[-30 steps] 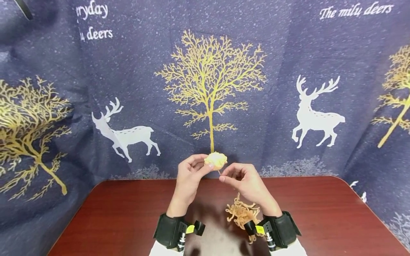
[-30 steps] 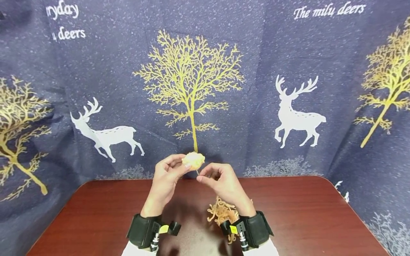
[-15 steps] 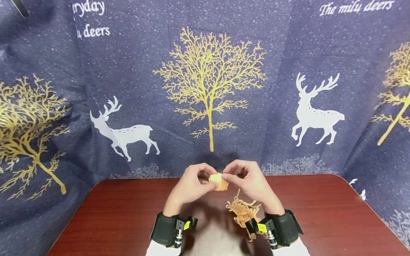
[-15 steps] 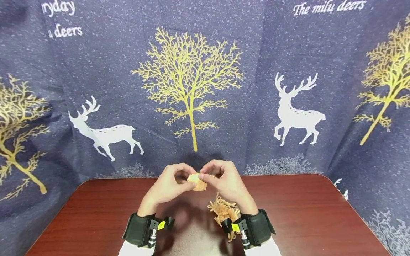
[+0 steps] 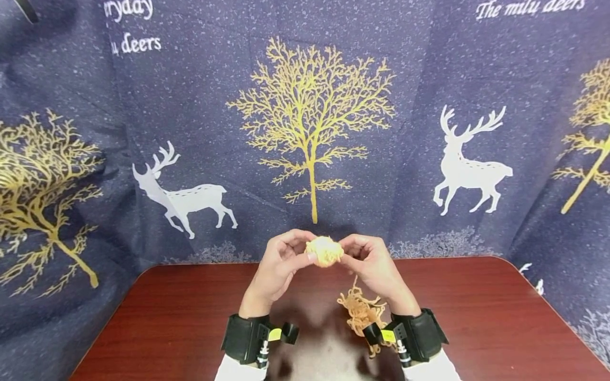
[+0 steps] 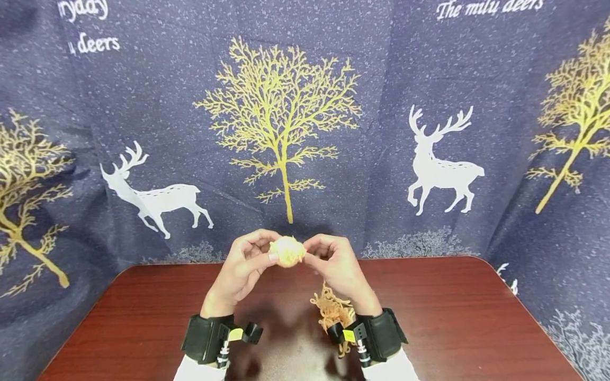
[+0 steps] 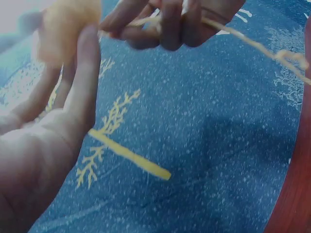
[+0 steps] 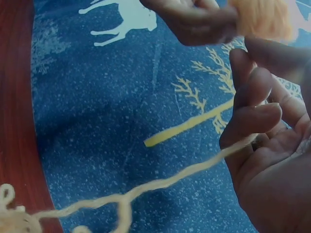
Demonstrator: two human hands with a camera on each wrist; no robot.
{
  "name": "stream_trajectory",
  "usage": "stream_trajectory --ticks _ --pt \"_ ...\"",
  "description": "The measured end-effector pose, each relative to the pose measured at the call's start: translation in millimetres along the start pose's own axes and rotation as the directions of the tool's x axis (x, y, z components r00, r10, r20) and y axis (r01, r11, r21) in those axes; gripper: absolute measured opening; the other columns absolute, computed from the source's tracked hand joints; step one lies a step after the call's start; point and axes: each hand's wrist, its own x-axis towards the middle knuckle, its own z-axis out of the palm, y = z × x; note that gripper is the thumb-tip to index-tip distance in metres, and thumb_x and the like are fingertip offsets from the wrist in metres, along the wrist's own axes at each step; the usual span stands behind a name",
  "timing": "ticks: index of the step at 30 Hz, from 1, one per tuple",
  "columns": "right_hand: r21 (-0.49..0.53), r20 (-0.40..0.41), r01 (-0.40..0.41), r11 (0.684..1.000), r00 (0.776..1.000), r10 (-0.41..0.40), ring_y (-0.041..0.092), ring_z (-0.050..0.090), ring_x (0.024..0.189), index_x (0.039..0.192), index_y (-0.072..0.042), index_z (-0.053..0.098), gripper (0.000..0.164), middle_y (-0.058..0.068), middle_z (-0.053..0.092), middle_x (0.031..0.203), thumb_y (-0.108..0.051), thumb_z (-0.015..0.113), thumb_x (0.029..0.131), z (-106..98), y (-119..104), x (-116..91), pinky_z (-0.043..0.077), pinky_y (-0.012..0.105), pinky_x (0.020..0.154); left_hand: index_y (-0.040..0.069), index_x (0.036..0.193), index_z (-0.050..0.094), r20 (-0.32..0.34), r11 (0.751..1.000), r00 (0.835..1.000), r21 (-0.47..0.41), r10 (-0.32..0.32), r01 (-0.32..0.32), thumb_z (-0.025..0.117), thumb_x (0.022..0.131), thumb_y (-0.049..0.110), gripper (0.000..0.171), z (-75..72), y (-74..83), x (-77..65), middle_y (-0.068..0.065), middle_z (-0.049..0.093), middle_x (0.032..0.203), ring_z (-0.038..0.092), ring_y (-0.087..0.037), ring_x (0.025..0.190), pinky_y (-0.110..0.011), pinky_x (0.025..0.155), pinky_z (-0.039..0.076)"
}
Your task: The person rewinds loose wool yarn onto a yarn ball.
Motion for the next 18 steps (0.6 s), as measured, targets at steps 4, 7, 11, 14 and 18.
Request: stream_trajectory --ticks 4,7,11,14,18 --pt "-0.023 -0.036 -0.014 1.0 0.999 0.013 0.011 0.055 0.053 0.096 0.004 0.07 0.006 -0.002 0.068 0.071 0.003 0.07 0.09 4.3 -1.3 0.7 0.049 0.026 0.046 -0.006 0.128 0.058 -0.108 0.998 0.994 -0.058 -0.036 0.03 0.062 0.09 -0.005 0.039 8.0 0.9 2.6 -0.008 0.064 0.118 0.062 -0.018 0.101 -0.028 0.085 0.057" --pt "-0.036 -0.065 -0.035 0.999 0.997 0.033 0.009 0.054 0.053 0.094 0.003 0.069 0.004 0.0 0.068 0.072 0.003 0.07 0.09 6.0 -1.7 0.6 0.046 0.024 0.046 -0.013 0.135 0.05 -0.147 0.996 0.986 -0.066 -0.076 0.067 0.061 0.091 -0.004 0.046 13.1 1.7 3.7 -0.01 0.06 0.122 0.061 -0.019 0.104 -0.028 0.088 0.057" --pt "-0.034 -0.089 -0.065 0.997 0.994 0.061 0.01 0.054 0.054 0.094 0.003 0.07 0.004 0.002 0.069 0.074 0.002 0.07 0.09 6.3 -1.8 1.3 0.046 0.024 0.047 -0.014 0.134 0.051 -0.178 0.994 0.978 -0.058 -0.106 0.097 0.061 0.093 -0.001 0.044 16.9 2.7 4.7 -0.013 0.059 0.125 0.06 -0.02 0.107 -0.029 0.093 0.055" --pt "-0.033 -0.092 -0.079 0.996 0.993 0.076 0.01 0.054 0.054 0.095 0.003 0.071 0.004 0.002 0.069 0.074 0.001 0.07 0.091 6.1 -2.0 1.8 0.045 0.024 0.047 -0.013 0.133 0.053 -0.189 0.993 0.975 -0.056 -0.117 0.108 0.061 0.093 -0.001 0.042 18.5 2.7 5.5 -0.013 0.061 0.124 0.061 -0.02 0.107 -0.028 0.093 0.055" --pt "-0.053 -0.092 -0.113 0.992 0.99 0.108 0.011 0.053 0.054 0.095 0.001 0.071 0.004 0.003 0.069 0.074 -0.001 0.071 0.091 6.7 -2.9 2.1 0.044 0.022 0.047 -0.013 0.131 0.055 -0.235 0.995 0.967 0.006 -0.094 0.098 0.064 0.092 -0.005 0.041 19.9 1.1 6.3 -0.013 0.066 0.119 0.064 -0.018 0.105 -0.026 0.088 0.055"
